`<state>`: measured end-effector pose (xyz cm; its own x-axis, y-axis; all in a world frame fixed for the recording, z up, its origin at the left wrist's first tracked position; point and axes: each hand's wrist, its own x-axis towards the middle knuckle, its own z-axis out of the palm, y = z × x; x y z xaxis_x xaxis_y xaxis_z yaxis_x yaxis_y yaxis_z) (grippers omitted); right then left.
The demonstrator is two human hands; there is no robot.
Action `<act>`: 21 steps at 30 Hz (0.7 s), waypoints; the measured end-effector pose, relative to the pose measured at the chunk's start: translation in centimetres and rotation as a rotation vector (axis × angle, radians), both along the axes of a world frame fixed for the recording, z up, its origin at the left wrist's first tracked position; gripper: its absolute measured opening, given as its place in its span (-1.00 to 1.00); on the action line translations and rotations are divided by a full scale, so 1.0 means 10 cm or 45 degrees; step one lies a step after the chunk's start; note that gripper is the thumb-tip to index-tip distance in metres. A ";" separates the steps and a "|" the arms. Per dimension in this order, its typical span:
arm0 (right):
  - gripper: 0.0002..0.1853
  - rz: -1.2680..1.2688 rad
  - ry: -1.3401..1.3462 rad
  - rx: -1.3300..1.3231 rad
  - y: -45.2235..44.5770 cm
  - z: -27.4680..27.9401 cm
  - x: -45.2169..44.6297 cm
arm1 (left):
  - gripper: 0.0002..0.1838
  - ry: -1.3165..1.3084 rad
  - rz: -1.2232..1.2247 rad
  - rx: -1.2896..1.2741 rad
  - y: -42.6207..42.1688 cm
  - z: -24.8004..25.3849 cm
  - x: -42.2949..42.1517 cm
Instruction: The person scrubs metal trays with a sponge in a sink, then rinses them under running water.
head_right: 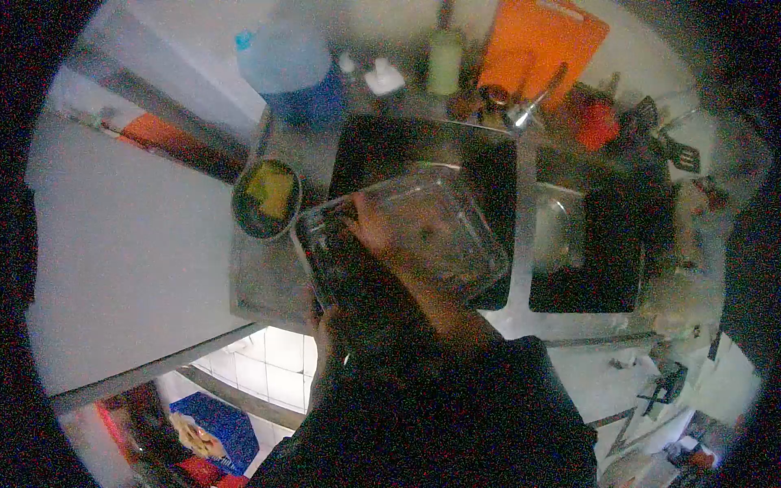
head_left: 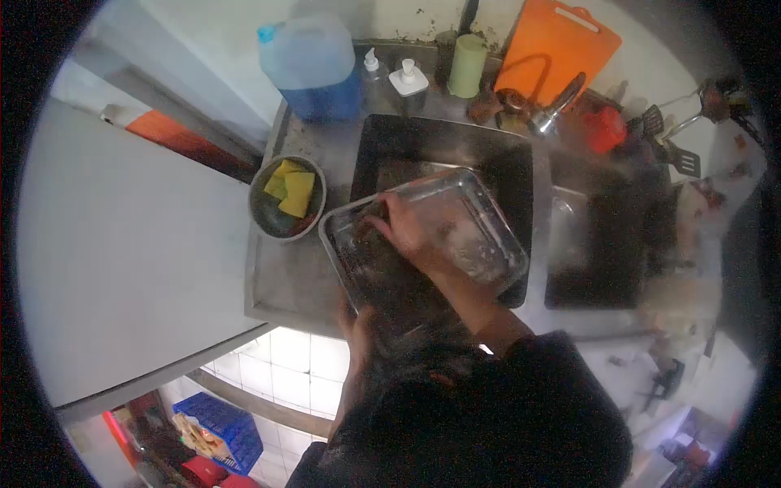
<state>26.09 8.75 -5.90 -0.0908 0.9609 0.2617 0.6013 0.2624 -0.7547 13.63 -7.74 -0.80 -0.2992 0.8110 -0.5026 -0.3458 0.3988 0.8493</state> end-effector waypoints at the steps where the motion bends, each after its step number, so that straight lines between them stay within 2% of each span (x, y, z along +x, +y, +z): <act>1: -0.63 -0.042 -0.080 0.027 0.05 -0.12 0.08 | -0.25 0.003 0.013 -0.001 -0.02 0.02 -0.01; 2: -0.64 -0.084 -0.166 0.056 0.12 -0.24 0.20 | -0.25 0.001 0.026 0.002 -0.02 0.07 -0.01; 5: -0.69 -0.349 -0.102 -0.096 0.29 -0.58 0.67 | -0.24 -0.002 -0.002 0.090 -0.07 0.28 -0.02; 8: -0.71 -0.460 0.052 -0.018 0.26 -0.41 0.81 | -0.21 0.094 -0.017 0.149 -0.17 0.22 -0.04; 9: -0.69 -0.446 -0.106 0.106 0.26 -0.73 0.76 | -0.21 0.116 -0.032 0.164 -0.17 0.22 -0.02; 12: -0.69 -0.146 -0.061 0.228 -0.18 -0.23 0.37 | -0.21 0.102 -0.096 0.234 -0.06 0.23 0.08; 14: -0.67 -0.015 0.086 0.222 -0.34 -0.31 0.37 | -0.22 0.143 -0.121 0.246 0.00 0.32 0.07; 16: -0.67 -0.124 0.438 -0.070 -0.29 -0.64 0.51 | -0.23 0.242 -0.131 0.200 -0.02 0.45 0.04; 17: -0.68 -0.302 0.703 -0.359 -0.08 -1.01 0.73 | -0.24 0.261 -0.153 0.223 -0.04 0.48 0.03; 19: -0.69 -0.468 0.743 -0.497 0.00 -1.00 0.87 | -0.25 0.296 -0.205 0.279 -0.06 0.52 0.01; 21: -0.70 -0.425 0.303 -0.196 -0.04 -0.26 0.91 | -0.24 0.370 -0.257 0.325 -0.10 0.36 -0.05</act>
<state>35.20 8.33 -8.47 0.2771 0.9567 0.0888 0.4385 -0.0437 -0.8977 13.12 -8.78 2.79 -0.2216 0.9551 -0.1967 -0.0146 0.1984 0.9800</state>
